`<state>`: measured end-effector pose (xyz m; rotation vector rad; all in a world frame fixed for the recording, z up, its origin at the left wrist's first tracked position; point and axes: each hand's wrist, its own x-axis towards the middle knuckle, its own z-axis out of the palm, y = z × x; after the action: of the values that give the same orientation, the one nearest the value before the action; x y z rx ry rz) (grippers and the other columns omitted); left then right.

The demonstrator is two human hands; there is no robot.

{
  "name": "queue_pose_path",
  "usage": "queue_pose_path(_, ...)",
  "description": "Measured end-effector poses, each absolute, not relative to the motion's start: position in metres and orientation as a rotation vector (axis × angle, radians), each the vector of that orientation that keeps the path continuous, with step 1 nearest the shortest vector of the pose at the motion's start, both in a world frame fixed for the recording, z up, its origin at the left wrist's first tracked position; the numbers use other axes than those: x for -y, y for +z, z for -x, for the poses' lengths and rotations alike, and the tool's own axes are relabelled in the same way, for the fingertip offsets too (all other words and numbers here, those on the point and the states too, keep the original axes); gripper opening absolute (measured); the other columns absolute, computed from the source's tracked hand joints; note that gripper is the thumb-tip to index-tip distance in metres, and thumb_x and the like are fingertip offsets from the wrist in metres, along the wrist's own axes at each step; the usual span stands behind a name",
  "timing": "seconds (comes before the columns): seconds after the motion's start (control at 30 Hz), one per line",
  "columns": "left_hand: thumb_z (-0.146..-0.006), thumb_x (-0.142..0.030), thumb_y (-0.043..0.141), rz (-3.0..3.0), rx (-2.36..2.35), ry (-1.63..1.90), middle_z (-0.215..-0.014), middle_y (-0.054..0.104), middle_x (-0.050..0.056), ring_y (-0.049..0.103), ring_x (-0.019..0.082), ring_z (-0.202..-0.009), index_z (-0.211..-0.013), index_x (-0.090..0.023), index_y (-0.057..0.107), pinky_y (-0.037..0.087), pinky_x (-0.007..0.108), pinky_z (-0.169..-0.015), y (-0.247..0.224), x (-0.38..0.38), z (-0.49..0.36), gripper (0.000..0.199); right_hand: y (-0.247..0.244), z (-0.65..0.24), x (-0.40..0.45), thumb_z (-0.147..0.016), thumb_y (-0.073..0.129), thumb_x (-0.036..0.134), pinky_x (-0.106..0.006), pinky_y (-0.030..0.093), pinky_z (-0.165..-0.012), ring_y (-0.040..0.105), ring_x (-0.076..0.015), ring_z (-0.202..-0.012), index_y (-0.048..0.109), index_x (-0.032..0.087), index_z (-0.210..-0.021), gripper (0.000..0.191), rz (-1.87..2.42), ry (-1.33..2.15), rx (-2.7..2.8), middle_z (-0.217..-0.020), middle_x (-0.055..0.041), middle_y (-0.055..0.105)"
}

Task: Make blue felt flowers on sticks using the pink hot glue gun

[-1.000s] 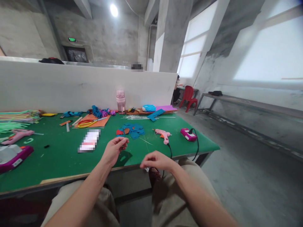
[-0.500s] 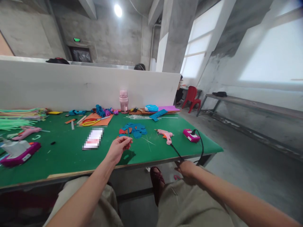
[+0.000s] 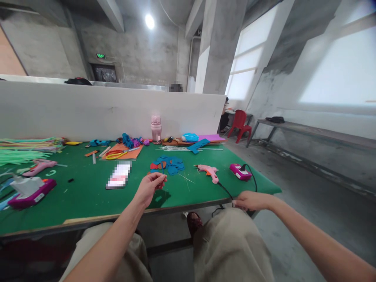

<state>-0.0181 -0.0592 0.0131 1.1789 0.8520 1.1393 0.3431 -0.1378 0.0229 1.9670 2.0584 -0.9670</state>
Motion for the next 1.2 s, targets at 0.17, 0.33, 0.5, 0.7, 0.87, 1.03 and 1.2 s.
queue_pose_path(0.17,-0.062,-0.035,0.068,-1.236,-0.85,1.142,-0.067,0.06,0.003,0.048,0.009,-0.054,-0.069,-0.013,0.063,0.037,0.021,-0.051,0.013,0.062,0.014,0.023,0.066,-0.267,0.128,-0.077,0.045,0.05,-0.024,0.046,-0.06,0.059,-0.0142,-0.066,0.066,0.016,-0.08,0.04,-1.956,-1.417,-2.648,-0.076,-0.0065,0.066)
queue_pose_path(0.33,-0.064,-0.035,0.067,-1.267,-0.846,1.136,-0.062,0.058,0.001,0.046,0.008,-0.051,-0.068,-0.014,0.063,0.034,0.02,-0.05,0.013,0.063,0.012,0.022,0.052,-0.174,0.077,-0.067,0.06,0.041,-0.025,0.047,-0.063,0.057,-0.0103,-0.061,0.065,0.013,-0.082,0.032,-2.051,-2.158,-2.787,-0.073,-0.0044,0.064)
queue_pose_path(0.5,-0.063,-0.038,0.066,-1.333,-0.887,1.133,-0.055,0.056,0.0,0.044,0.009,-0.05,-0.067,-0.014,0.064,0.033,0.021,-0.049,0.012,0.064,0.014,0.025,0.026,-0.134,0.058,-0.059,0.07,0.035,-0.024,0.045,-0.065,0.056,-0.009,-0.059,0.066,0.015,-0.084,0.032,-1.688,-2.681,-2.637,-0.067,0.0002,0.064)
queue_pose_path(0.7,-0.063,-0.038,0.066,-1.353,-0.907,1.128,-0.058,0.058,0.001,0.043,0.009,-0.049,-0.067,-0.014,0.066,0.033,0.021,-0.049,0.012,0.066,0.015,0.024,0.01,-0.123,0.067,-0.055,0.072,0.036,-0.026,0.046,-0.066,0.057,-0.0112,-0.062,0.066,0.015,-0.077,0.031,-1.811,-2.894,-2.553,-0.069,0.0001,0.065)
queue_pose_path(0.87,-0.062,-0.036,0.066,-1.393,-0.947,1.121,-0.054,0.056,0.0,0.043,0.008,-0.047,-0.068,-0.014,0.065,0.033,0.02,-0.047,0.011,0.066,0.013,0.023,0.009,-0.121,0.061,-0.053,0.072,0.037,-0.023,0.042,-0.056,0.052,-0.0097,-0.053,0.067,0.014,-0.07,0.029,-2.133,-2.772,-2.558,-0.061,0.0003,0.063)
queue_pose_path(1.03,-0.062,-0.037,0.066,-1.391,-0.947,1.079,-0.05,0.053,-0.001,0.045,0.009,-0.044,-0.069,-0.014,0.064,0.035,0.021,-0.045,0.01,0.067,0.011,0.024,0.013,-0.12,0.059,-0.056,0.07,0.037,-0.024,0.043,-0.055,0.053,-0.0114,-0.053,0.066,0.014,-0.066,0.025,-2.262,-2.579,-2.765,-0.06,-0.0008,0.063)
queue_pose_path(1.2,-0.064,-0.036,0.065,-1.4,-0.933,1.092,-0.05,0.054,-0.002,0.046,0.009,-0.045,-0.065,-0.014,0.061,0.036,0.021,-0.047,0.008,0.067,0.011,0.022,0.012,-0.117,0.062,-0.057,0.069,0.035,-0.025,0.044,-0.058,0.054,-0.0117,-0.054,0.066,0.014,-0.066,0.022,-2.193,-2.608,-2.768,-0.061,-0.001,0.064)
